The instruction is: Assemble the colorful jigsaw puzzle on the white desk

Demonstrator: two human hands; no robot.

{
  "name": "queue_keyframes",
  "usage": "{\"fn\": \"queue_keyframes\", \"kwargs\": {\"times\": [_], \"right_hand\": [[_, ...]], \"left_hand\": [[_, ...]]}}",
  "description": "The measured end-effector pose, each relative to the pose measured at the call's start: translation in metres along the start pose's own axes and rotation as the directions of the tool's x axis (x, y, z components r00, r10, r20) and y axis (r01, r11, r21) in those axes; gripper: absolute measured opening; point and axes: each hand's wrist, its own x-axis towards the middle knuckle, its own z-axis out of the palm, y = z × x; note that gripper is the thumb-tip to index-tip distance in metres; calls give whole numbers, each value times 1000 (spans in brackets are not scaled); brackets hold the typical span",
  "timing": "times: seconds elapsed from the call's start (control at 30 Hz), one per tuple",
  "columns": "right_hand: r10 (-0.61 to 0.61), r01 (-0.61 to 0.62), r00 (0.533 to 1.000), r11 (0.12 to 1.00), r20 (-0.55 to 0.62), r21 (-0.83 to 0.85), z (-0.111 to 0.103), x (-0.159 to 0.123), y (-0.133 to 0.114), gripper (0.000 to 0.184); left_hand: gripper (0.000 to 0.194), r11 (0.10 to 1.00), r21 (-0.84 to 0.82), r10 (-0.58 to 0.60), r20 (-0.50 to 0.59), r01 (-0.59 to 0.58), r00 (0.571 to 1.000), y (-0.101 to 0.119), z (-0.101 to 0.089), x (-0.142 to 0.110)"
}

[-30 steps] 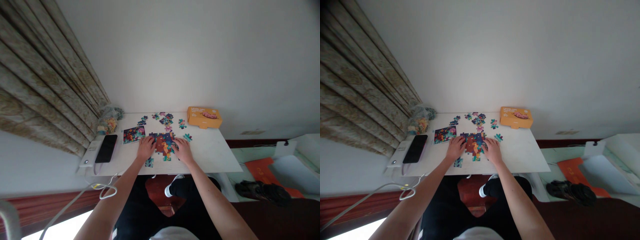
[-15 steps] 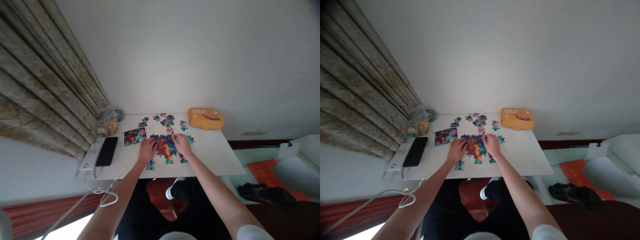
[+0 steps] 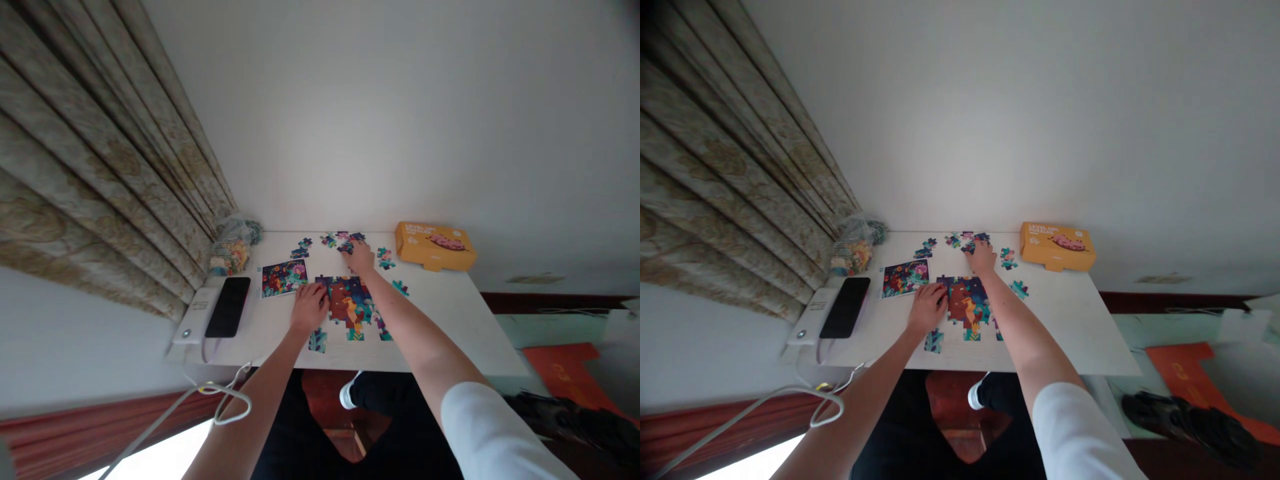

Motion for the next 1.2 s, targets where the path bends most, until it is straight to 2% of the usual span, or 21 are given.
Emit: {"fn": "queue_keyframes", "kwargs": {"times": [0.13,0.3,0.5,0.63,0.73,0.83,0.93,1.2], "right_hand": [[-91,91,992,996,82,9,-4,14,10,42],[-83,90,990,994,116,-58,-12,24,11,37],[-101,118,981,988,166,-99,-15,28,3,51],[-117,132,986,984,122,-123,-17,22,0,52],[-163,167,985,983,60,-73,-22,13,2,48],[-218,218,976,976,6,20,-28,-6,9,45],[-245,249,968,963,-53,105,-33,-36,17,39],[-278,346,926,895,-255,280,-35,-154,37,30]], "left_hand": [[23,1000,-15,-15,14,15,1000,0,-1,0],[22,1000,-23,-17,11,17,1000,0,-1,0],[22,1000,-11,-12,14,12,1000,1,-2,0],[23,1000,-11,-29,13,30,999,0,-1,1],[25,999,-17,-41,16,41,999,-1,-1,1],[27,998,-29,-46,23,47,999,-2,-1,2],[29,997,-51,-56,21,57,998,-2,-1,2],[27,984,-174,-64,-86,48,994,-5,-3,2]]}}
